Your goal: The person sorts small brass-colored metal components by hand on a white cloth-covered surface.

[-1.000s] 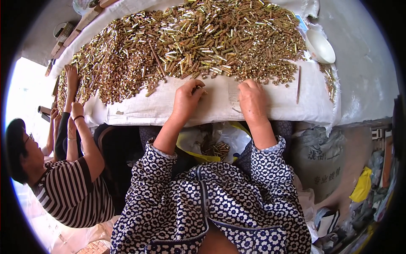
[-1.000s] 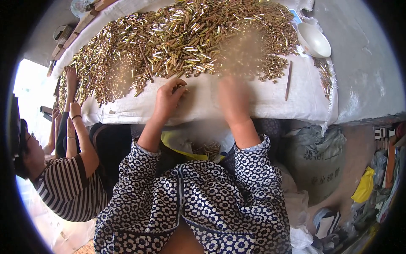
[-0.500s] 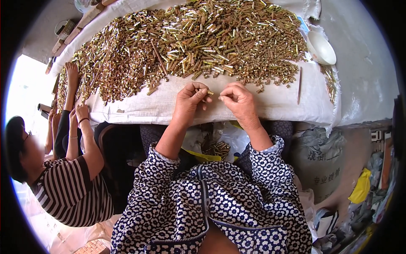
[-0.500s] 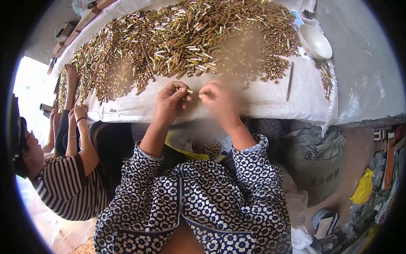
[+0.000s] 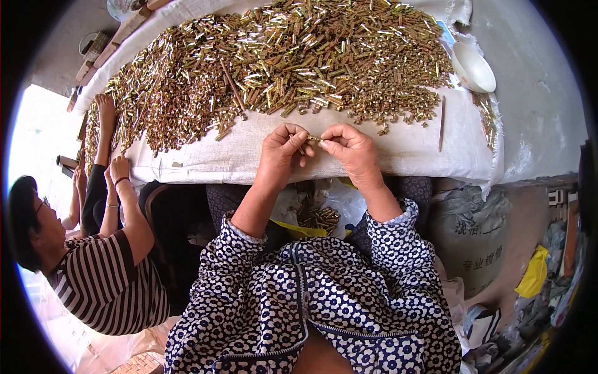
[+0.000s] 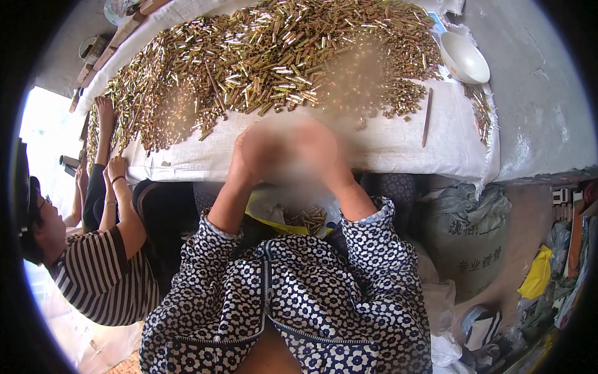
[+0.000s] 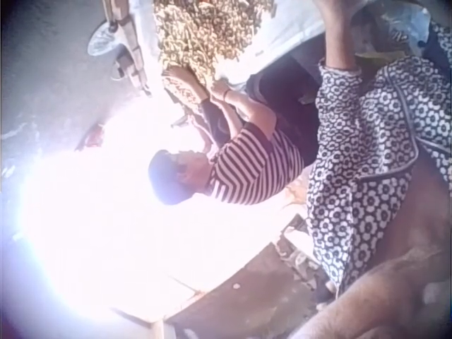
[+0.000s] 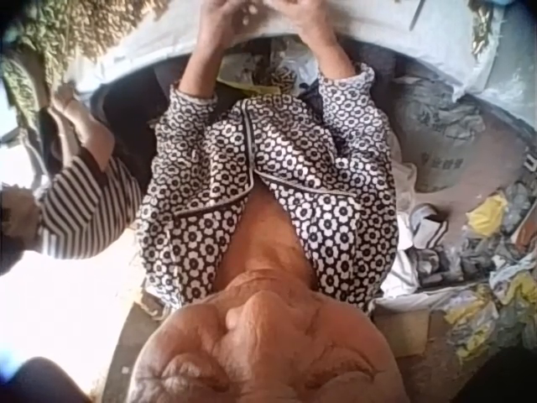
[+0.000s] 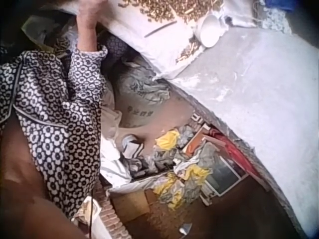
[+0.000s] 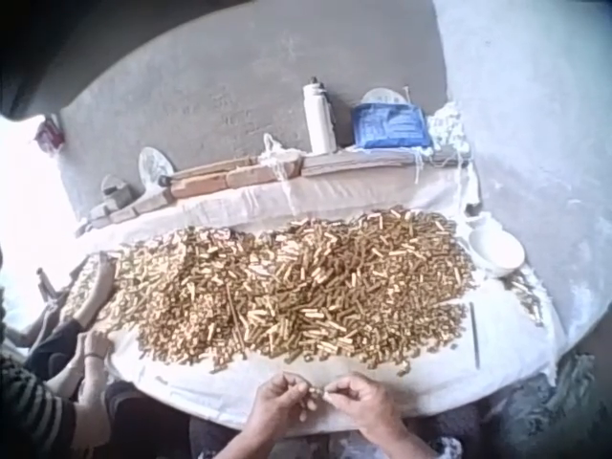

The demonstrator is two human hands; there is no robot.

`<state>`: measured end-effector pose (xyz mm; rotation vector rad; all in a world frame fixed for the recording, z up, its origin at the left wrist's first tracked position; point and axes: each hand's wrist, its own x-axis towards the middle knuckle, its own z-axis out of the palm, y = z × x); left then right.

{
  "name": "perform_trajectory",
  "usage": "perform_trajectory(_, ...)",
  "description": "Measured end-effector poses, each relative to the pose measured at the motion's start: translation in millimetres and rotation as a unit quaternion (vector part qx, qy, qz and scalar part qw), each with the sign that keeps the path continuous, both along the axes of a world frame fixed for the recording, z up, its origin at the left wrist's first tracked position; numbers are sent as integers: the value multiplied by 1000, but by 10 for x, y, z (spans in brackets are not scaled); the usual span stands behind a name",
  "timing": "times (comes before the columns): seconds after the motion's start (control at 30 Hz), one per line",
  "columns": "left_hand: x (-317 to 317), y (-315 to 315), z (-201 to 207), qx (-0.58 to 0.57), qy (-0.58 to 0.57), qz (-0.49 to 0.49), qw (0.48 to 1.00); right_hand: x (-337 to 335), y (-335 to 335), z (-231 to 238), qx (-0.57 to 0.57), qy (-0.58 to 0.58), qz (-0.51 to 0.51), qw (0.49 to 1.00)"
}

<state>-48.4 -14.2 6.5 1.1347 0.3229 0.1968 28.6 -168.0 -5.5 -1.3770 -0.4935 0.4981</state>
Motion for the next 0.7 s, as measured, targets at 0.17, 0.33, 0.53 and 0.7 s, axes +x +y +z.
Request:
perform_trajectory(0.17,-2,-25,14,-4,-5,6,1000,-11,-9,-10,-1,-4,1,1000)
perform_trajectory(0.33,-27,-22,22,-8,-22,-2,1000,-2,-16,5,50,53,24,997)
perform_trajectory(0.53,-29,-68,49,41,-42,2,998,-12,7,9,-19,-156,-36,987)
perform_trajectory(0.7,-31,-50,30,55,-35,-6,998,-10,7,55,-8,-178,-31,983)
